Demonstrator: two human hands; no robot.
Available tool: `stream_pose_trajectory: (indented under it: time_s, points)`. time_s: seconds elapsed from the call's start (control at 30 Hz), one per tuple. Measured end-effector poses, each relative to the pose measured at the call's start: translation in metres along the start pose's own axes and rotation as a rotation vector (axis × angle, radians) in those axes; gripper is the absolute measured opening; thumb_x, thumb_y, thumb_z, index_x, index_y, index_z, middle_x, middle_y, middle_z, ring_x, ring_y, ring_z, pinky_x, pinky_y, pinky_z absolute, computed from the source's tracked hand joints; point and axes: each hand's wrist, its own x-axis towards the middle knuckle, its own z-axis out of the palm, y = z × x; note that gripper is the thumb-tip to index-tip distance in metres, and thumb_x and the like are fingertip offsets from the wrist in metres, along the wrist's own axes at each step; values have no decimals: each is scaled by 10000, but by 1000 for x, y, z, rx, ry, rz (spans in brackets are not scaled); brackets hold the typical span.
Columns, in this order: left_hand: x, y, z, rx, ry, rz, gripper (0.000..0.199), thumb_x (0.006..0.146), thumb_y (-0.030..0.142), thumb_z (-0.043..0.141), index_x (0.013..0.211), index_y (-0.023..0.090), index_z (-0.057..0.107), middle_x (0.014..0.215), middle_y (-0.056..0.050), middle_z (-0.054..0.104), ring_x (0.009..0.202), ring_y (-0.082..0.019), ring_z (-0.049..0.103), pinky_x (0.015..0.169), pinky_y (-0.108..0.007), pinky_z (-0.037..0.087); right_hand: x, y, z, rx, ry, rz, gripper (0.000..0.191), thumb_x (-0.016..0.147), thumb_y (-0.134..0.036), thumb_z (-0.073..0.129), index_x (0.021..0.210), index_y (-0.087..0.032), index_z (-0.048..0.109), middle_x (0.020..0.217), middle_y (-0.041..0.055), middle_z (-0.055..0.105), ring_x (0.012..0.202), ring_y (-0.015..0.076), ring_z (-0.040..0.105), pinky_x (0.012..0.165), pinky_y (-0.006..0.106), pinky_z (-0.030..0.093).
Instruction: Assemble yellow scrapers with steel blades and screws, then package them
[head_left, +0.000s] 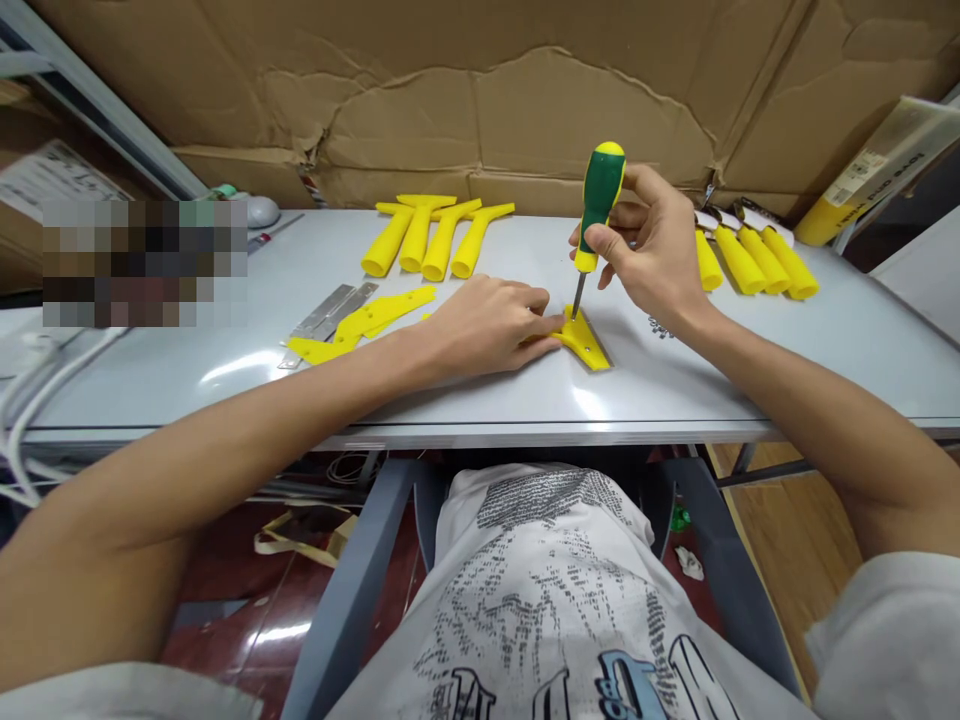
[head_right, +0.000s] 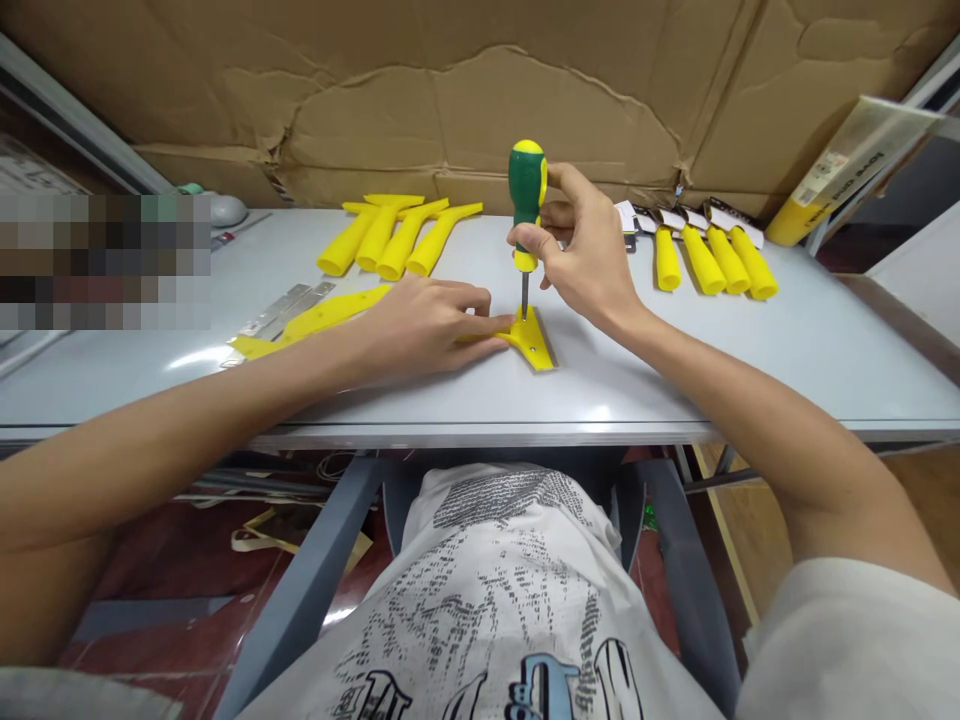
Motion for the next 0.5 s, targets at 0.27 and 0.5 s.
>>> stream_pose_trajectory:
  time_s: [0.27,0.5]
  points:
    - [1,-8,-1,18,-74,3,390,1094,409,501,1361,269,750,965,-87,729,771,-221,674,631,-332,342,4,0,-6,76,-66,-50,662,743,-807,821,1195,-400,560,1108,18,801,1060,313,773,682,442,653]
    - [2,-10,-3,21,-125,25,416,1100,367,456,1432,283,691,1057,-103,733,835,-232,687,628,-329,331,20,3,-36,82,175,-140,622,872,-613,795,1396,-448,502,1286,3,758,1065,294,764,777,446,642]
